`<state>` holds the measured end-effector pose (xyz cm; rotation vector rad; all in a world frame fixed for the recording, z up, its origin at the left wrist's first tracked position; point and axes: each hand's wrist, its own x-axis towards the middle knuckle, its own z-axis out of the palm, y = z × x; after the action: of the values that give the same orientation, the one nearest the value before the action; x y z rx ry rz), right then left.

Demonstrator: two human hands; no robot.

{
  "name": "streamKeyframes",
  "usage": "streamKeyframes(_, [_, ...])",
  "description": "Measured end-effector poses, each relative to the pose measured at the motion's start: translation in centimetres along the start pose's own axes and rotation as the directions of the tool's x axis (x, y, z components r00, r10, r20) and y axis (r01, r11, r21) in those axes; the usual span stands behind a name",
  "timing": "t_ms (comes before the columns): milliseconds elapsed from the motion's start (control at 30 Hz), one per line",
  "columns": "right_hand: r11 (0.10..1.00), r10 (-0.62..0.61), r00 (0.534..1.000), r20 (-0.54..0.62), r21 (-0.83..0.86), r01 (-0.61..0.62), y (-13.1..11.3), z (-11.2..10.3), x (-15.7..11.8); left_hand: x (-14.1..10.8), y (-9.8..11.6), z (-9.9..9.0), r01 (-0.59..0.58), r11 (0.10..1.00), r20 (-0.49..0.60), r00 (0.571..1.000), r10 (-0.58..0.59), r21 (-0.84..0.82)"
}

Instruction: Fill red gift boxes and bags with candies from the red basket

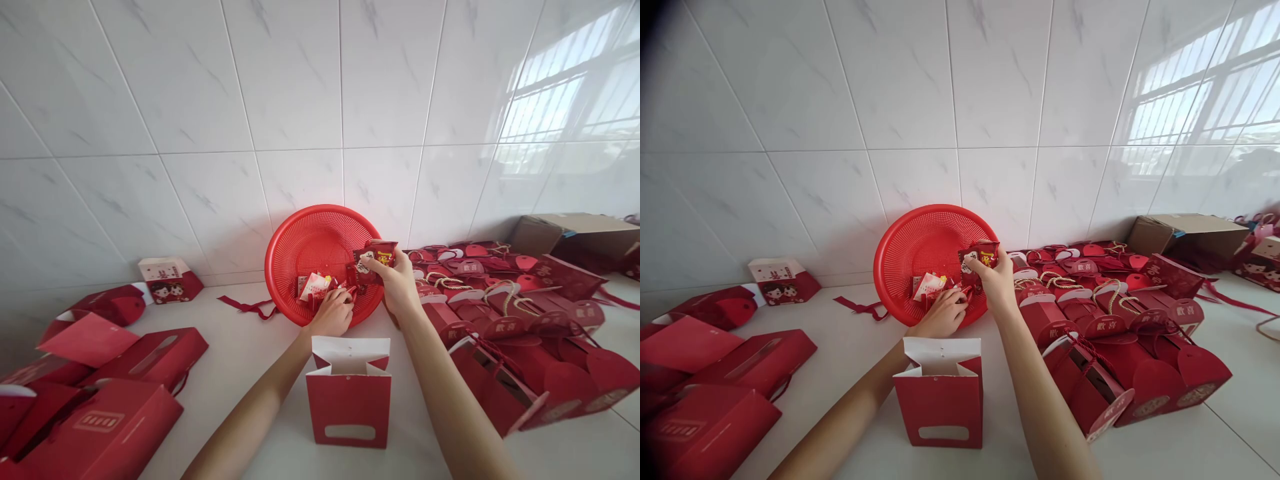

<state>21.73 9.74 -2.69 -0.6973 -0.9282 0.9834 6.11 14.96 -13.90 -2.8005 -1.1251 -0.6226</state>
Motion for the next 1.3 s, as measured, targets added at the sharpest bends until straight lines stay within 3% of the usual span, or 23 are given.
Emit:
streamKeyframes(300, [1.000,0.025,1.000,-0.013,-0.008,-0.025,-0.4,-0.1,-0.1,0.1,-0.7,-0.7,0.047,0.994,-0.050,0.997,-0.053,-0.101])
streamKeyframes(600, [1.000,0.007,1.000,-0.011,-0.018,-0.007,-0.4,-0.5,0.0,-0.2,-0.6,-0.9,0.118,0.989,-0.070,0.990,-0.124,-0.086])
streamKeyframes(867, [1.000,-0.016,0.999,-0.051,0.015,0.017,-0.7,-0.8,0.3,0.1,-0.9,-1.6,0.119,0.971,-0.146,0.978,-0.150,-0.206])
streamKeyframes(1033, [0.997,-0.040,0.995,-0.094,0.056,0.045,-1.2,-1.0,0.6,1.9,-1.4,-2.7,0.169,0.949,-0.244,0.941,-0.236,-0.267])
streamKeyframes(1300, [0.995,-0.028,0.988,-0.155,0.095,0.044,-1.8,-1.1,0.4,5.9,-3.3,-3.3,0.287,0.943,-0.116,0.944,-0.308,-0.166])
